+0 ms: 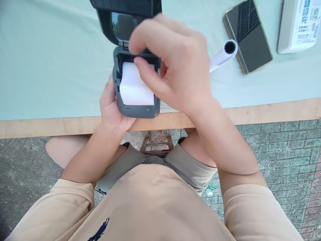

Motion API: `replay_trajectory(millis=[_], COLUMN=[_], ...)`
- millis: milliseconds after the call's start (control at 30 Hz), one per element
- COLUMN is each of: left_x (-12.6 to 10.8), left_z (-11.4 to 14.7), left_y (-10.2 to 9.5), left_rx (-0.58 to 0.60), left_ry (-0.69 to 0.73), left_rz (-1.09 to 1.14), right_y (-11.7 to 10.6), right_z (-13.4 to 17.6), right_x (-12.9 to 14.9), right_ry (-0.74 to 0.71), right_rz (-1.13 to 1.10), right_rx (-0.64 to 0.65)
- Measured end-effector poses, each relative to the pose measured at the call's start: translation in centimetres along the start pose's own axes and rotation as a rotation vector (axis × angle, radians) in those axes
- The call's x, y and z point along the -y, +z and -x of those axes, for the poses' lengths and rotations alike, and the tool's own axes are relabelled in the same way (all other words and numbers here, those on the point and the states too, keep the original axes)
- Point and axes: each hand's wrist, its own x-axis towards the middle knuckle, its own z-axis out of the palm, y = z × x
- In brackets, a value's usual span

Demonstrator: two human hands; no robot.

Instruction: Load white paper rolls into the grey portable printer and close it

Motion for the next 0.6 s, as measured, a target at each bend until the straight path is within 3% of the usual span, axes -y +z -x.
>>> replay_trajectory(millis=[133, 200, 300, 467, 600], left_x=[0.1, 0.3, 0.6, 0.8, 0.6], left_z=[-0.1, -0.1, -0.1, -0.2, -0.4], left_y=[-0.7, -0.9, -1.3, -1.5, -1.6], left_rx=[0.085, 0.106, 0.096, 0.101, 0.106], left_ry=[-0.032, -0.033, -0.034, -0.026, -0.036], left_rz=[0.016, 0.005, -0.04, -0.065, -0.019], right_y=[0.0, 0.3, 0.9, 0.3, -1.5], right_z=[-1.1, -1.4, -1.5, -1.6, -0.7], right_x=[0.6, 0.5, 0.1, 0.4, 0.1], right_ry=[0.077, 0.057, 0.017, 0.207, 0.171], right_rz=[0.208, 0.283, 0.304, 0.234, -0.164], right_rx=[0.299, 0.366, 0.375, 0.423, 0.253])
